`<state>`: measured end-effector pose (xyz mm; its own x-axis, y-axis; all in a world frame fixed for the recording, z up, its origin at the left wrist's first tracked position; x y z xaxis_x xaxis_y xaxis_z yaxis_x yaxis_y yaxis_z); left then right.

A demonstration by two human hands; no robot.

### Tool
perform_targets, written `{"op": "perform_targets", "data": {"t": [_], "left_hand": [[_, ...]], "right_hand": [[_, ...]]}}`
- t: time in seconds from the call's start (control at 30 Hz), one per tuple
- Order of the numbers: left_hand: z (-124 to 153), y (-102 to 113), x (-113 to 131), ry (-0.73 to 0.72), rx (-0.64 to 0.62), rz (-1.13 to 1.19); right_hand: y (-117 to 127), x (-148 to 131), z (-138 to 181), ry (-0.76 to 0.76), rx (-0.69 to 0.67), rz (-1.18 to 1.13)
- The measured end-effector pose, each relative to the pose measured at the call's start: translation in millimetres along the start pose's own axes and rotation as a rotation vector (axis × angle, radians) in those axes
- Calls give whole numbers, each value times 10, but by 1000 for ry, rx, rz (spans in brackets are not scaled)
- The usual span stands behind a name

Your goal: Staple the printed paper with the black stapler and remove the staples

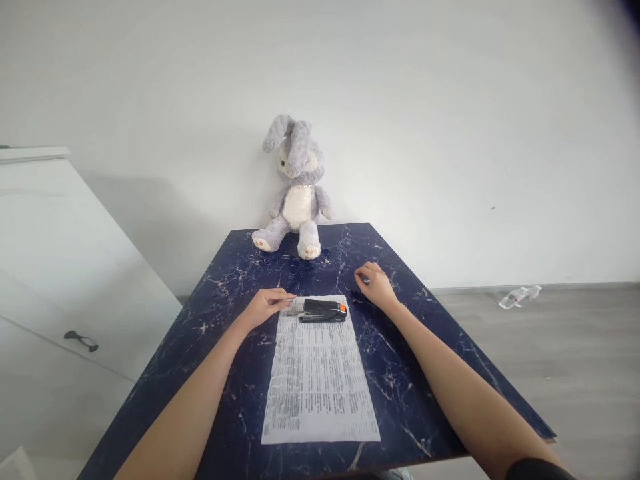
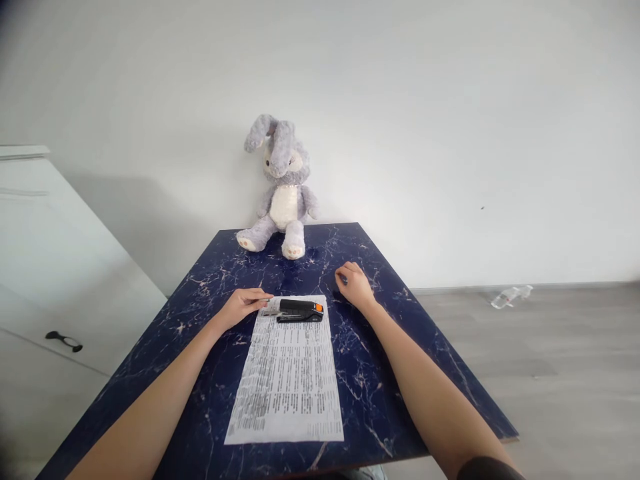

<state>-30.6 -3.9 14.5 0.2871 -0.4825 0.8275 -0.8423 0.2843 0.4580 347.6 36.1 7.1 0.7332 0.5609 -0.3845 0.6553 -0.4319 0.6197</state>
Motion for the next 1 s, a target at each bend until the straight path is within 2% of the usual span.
{"op": "perform_targets", "data": {"t": [0.2,0.5,0.7,0.8,0.9,1.0], "left_hand": [[-1,25,54,81,18,28],[9,18,67,23,15,8],[78,-60,85,106,93,-18],[91,-84,199,18,106,-9],[97,-100,276,-34,44,-58],[112,-139,282,-35,-99,-132]], "right_hand": [[-74,-50,25,68,-83,-16],[-95,-91,41,69,-93,-36],[-52,-414,67,109,-72,-86],[-40,-616,95,144,-76,-124],[-41,-726,110,172,-107,-130],[-47,-729,110,172,-139,-128]]}}
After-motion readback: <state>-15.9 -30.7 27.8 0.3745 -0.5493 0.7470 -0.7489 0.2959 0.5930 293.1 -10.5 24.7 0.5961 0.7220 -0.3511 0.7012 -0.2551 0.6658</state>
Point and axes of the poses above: each hand's wrist, its own z-axis away from the middle knuckle, its own y-axis out of the back of the hand, x = y × z, the point moved 2 cm from there along -z, towards the middle knuckle, and after that the axes turned 2 degrees about x, right-handed, at the moved point
